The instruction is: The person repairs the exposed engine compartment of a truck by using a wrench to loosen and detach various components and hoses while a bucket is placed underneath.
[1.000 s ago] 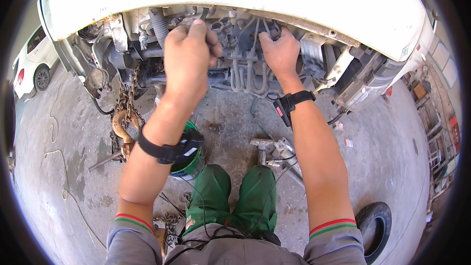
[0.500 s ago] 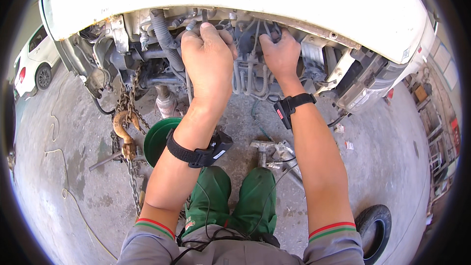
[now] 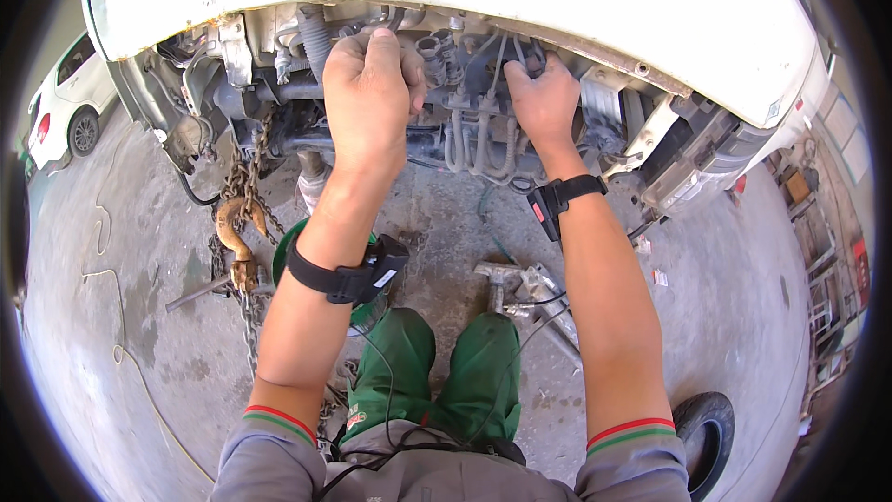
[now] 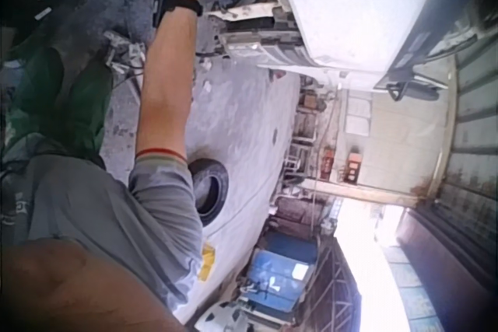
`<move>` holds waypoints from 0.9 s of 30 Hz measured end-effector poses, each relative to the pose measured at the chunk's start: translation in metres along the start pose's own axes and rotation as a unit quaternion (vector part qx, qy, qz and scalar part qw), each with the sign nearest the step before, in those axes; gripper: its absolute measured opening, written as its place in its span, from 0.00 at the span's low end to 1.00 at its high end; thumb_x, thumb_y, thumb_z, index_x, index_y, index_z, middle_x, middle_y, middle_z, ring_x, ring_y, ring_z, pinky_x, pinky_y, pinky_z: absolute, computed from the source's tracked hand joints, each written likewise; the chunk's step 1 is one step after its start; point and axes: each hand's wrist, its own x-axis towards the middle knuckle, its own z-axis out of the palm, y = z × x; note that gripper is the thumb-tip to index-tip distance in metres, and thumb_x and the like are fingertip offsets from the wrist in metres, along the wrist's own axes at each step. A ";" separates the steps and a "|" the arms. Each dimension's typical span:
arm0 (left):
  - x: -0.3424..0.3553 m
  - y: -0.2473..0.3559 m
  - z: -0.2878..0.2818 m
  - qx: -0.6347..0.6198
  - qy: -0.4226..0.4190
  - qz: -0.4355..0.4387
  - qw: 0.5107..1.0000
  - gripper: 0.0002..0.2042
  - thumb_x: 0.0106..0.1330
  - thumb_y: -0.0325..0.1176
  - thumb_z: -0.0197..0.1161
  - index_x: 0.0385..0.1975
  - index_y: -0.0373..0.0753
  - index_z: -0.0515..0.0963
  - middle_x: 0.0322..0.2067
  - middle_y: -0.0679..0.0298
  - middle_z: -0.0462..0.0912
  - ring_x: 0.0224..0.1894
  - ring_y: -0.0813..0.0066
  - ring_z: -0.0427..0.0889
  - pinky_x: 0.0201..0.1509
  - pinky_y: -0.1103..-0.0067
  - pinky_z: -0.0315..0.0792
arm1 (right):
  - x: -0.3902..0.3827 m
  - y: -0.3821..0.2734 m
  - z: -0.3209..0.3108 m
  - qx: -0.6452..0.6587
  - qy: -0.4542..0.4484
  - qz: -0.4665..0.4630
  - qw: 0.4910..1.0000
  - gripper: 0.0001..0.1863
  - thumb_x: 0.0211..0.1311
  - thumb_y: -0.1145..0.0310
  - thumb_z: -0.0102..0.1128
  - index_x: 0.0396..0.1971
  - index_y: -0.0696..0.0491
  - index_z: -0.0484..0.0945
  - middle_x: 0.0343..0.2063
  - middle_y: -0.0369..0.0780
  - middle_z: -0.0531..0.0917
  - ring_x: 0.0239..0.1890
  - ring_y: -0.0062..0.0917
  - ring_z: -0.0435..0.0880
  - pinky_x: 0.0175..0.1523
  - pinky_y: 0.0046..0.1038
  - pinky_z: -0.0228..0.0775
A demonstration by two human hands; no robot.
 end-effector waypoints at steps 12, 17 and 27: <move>0.039 0.006 -0.083 0.465 -0.069 0.261 0.843 0.12 0.71 0.37 0.58 0.41 0.34 0.81 0.22 0.49 0.81 0.24 0.55 0.83 0.30 0.67 0.74 | 0.002 0.006 -0.007 0.006 -0.047 0.021 0.999 0.18 0.51 0.60 0.64 0.28 0.63 0.79 0.24 0.51 0.84 0.29 0.42 0.85 0.40 0.36 0.75; 0.090 -0.015 -0.130 0.527 -0.096 0.149 0.831 0.19 0.75 0.45 0.55 0.43 0.33 0.80 0.19 0.59 0.77 0.21 0.69 0.73 0.30 0.75 0.71 | 0.001 0.001 0.003 0.014 -0.006 -0.009 1.000 0.17 0.52 0.61 0.64 0.25 0.63 0.76 0.19 0.43 0.79 0.23 0.26 0.75 0.34 0.31 0.71; 0.095 -0.003 -0.124 0.286 -0.170 -0.099 0.938 0.17 0.76 0.45 0.52 0.35 0.36 0.77 0.15 0.79 0.59 0.16 0.89 0.53 0.19 0.85 0.47 | 0.001 0.005 0.001 -0.003 -0.001 -0.006 1.000 0.18 0.51 0.61 0.64 0.26 0.64 0.76 0.20 0.46 0.79 0.23 0.31 0.75 0.35 0.33 0.71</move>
